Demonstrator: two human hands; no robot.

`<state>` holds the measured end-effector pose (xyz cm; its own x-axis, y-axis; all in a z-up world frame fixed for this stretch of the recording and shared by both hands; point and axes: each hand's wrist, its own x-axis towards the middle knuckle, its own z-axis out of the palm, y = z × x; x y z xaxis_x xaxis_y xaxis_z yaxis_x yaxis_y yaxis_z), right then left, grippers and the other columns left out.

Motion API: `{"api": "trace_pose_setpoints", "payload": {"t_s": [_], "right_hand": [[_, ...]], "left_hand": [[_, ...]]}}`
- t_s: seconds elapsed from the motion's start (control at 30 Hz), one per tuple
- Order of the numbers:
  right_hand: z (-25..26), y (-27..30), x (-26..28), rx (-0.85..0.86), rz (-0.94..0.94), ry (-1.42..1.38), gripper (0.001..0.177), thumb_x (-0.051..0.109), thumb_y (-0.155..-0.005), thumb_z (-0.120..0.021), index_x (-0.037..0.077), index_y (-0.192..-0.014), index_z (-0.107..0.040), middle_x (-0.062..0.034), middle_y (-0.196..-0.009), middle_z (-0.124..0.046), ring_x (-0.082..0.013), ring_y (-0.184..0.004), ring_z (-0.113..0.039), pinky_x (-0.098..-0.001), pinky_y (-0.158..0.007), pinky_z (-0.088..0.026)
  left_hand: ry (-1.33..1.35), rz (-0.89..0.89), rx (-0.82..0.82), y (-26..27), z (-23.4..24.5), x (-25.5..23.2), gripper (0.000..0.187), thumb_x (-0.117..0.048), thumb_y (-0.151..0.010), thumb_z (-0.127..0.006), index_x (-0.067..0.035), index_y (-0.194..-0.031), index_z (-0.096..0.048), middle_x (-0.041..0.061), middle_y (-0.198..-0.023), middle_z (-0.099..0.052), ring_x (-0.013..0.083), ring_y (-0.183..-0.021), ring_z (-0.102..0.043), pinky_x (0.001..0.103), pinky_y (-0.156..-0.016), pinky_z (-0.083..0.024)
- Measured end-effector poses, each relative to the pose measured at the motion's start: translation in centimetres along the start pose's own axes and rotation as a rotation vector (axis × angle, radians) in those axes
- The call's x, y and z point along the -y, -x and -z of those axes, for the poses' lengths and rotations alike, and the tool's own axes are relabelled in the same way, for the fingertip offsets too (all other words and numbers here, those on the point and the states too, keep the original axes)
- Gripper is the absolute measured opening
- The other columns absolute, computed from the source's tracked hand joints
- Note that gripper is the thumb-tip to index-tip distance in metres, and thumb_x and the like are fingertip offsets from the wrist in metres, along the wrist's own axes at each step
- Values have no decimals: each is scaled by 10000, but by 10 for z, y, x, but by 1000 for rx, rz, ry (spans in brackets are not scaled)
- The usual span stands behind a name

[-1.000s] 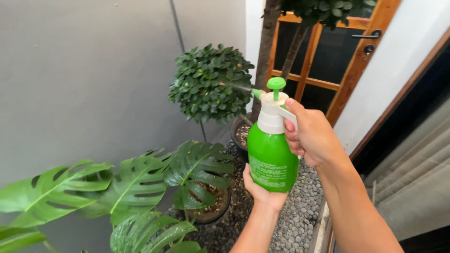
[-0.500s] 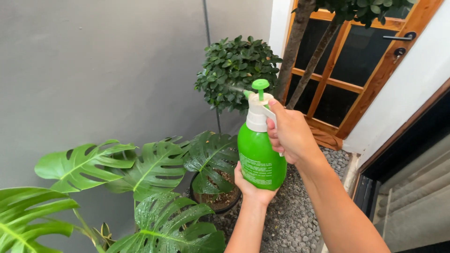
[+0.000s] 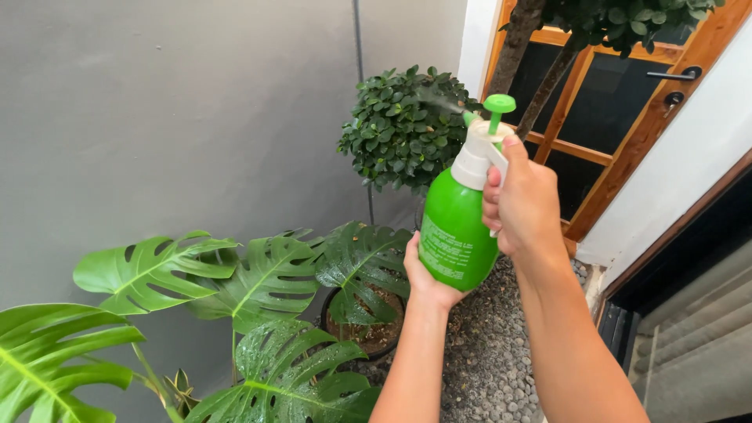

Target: Watering potted plants on a balcony using a pump spray bottle.

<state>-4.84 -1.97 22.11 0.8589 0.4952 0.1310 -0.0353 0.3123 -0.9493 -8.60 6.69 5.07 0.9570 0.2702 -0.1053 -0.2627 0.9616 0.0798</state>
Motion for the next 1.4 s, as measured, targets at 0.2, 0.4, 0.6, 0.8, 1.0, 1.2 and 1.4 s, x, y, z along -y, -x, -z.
{"api": "trace_pose_setpoints", "payload": {"t_s": [0.2,0.4,0.6,0.8,1.0,1.2,1.4], "right_hand": [[-1,0,11,83,-25,24,519,425,-1064,-455,92,-666,-453,20,-499,-345,-82,-360,-263,-278,-325,-198],[-13,-2,10,148,-71,51,536,434,-1055,-471,85,-649,-442,18,-489,-333,-92,-355,-264,-282,-330,-209],[-26,-4,1,191,-137,50,525,437,-1044,-484,82,-659,-449,19,-494,-345,-91,-359,-273,-283,-331,-205],[-34,-2,-12,242,-180,61,517,442,-1040,-485,83,-669,-455,22,-501,-351,-86,-362,-275,-280,-331,-205],[-37,2,-21,227,-235,139,521,448,-1040,-470,86,-665,-462,28,-507,-359,-84,-365,-279,-275,-326,-213],[-29,7,-41,232,-264,164,518,454,-1034,-478,71,-686,-489,28,-514,-365,-78,-373,-284,-269,-331,-223],[-20,15,-54,209,-305,197,511,447,-1035,-487,60,-702,-501,25,-524,-385,-76,-380,-298,-262,-341,-233]], "left_hand": [[20,-31,19,3,-5,6,771,-629,-956,-218,-118,-1402,-582,184,-1355,-615,360,-1198,-603,556,-957,-504],[61,-94,24,13,-11,-1,779,-627,-944,-208,-101,-1378,-586,191,-1326,-622,361,-1172,-617,534,-936,-532],[101,-158,4,26,-7,-7,708,-572,-954,-248,-87,-1315,-616,177,-1257,-658,337,-1114,-647,516,-915,-542],[115,-240,1,32,6,-9,627,-507,-979,-280,-75,-1268,-630,159,-1209,-668,321,-1085,-657,499,-902,-554],[127,-276,-34,39,16,0,607,-476,-975,-285,-62,-1244,-639,152,-1203,-668,317,-1086,-659,492,-909,-551],[184,-243,-55,51,26,11,608,-459,-957,-283,-54,-1234,-642,158,-1177,-668,310,-1066,-657,487,-892,-548],[191,-232,-74,52,42,22,590,-447,-966,-284,-51,-1220,-640,163,-1162,-669,319,-1056,-655,484,-887,-551]]}}
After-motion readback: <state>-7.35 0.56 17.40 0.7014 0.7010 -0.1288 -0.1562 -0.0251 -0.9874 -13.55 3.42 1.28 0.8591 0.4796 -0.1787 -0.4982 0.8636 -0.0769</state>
